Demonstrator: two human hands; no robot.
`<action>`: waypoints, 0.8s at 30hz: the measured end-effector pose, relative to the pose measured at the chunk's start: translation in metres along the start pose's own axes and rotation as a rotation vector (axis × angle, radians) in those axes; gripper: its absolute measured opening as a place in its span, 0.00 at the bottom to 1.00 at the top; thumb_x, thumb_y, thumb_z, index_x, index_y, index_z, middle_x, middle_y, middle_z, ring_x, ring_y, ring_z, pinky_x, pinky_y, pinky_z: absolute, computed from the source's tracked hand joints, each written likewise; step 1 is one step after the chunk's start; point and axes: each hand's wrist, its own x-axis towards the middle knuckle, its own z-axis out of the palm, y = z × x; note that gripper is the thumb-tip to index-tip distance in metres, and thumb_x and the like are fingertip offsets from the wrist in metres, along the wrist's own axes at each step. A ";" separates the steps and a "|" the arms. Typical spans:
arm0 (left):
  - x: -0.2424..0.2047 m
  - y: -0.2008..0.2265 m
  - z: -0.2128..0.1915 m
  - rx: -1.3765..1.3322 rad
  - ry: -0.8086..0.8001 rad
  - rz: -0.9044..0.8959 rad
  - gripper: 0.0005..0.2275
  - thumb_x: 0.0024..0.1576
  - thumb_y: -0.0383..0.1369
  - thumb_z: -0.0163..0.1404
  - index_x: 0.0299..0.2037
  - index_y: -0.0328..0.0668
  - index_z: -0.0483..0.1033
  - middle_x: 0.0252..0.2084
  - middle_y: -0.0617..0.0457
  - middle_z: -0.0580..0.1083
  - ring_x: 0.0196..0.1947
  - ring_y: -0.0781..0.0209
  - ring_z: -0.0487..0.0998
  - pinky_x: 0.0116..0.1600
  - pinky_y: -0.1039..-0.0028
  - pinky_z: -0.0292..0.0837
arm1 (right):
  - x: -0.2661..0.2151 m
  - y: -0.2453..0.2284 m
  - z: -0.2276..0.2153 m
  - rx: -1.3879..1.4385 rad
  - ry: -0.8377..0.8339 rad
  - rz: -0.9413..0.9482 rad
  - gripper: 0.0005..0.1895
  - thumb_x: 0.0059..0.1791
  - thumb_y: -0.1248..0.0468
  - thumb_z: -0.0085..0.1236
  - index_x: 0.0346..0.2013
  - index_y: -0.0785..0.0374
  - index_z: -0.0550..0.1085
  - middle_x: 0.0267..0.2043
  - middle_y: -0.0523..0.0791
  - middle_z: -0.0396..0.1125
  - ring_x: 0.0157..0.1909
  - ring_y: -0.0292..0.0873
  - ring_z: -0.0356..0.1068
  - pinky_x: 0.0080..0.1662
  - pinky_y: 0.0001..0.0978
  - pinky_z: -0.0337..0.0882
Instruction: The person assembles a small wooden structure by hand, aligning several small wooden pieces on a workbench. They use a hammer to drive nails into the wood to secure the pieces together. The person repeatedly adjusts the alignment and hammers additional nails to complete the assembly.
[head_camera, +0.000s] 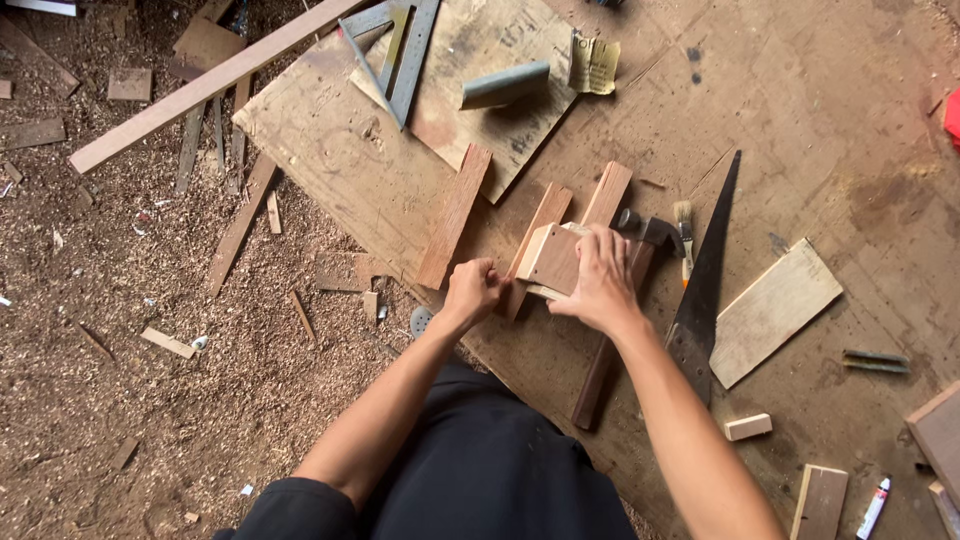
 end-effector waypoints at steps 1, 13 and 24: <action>-0.005 0.001 -0.001 -0.020 0.026 0.035 0.12 0.55 0.37 0.58 0.29 0.35 0.72 0.33 0.37 0.78 0.32 0.49 0.81 0.39 0.61 0.75 | -0.003 -0.009 -0.010 -0.018 0.026 -0.016 0.58 0.21 0.37 0.76 0.54 0.63 0.60 0.70 0.53 0.49 0.76 0.55 0.43 0.76 0.58 0.42; 0.002 0.027 -0.060 0.318 0.231 0.117 0.18 0.51 0.41 0.60 0.36 0.37 0.66 0.40 0.43 0.67 0.41 0.49 0.68 0.46 0.58 0.69 | -0.046 -0.035 -0.049 0.482 0.747 0.062 0.17 0.49 0.60 0.68 0.40 0.67 0.68 0.42 0.46 0.60 0.48 0.43 0.58 0.53 0.43 0.63; -0.003 0.037 -0.105 -0.144 0.064 -0.248 0.17 0.52 0.37 0.57 0.41 0.36 0.62 0.43 0.45 0.68 0.33 0.52 0.76 0.36 0.63 0.79 | -0.079 -0.004 -0.018 1.215 0.843 0.283 0.06 0.53 0.69 0.61 0.42 0.66 0.72 0.37 0.40 0.67 0.37 0.32 0.63 0.39 0.21 0.65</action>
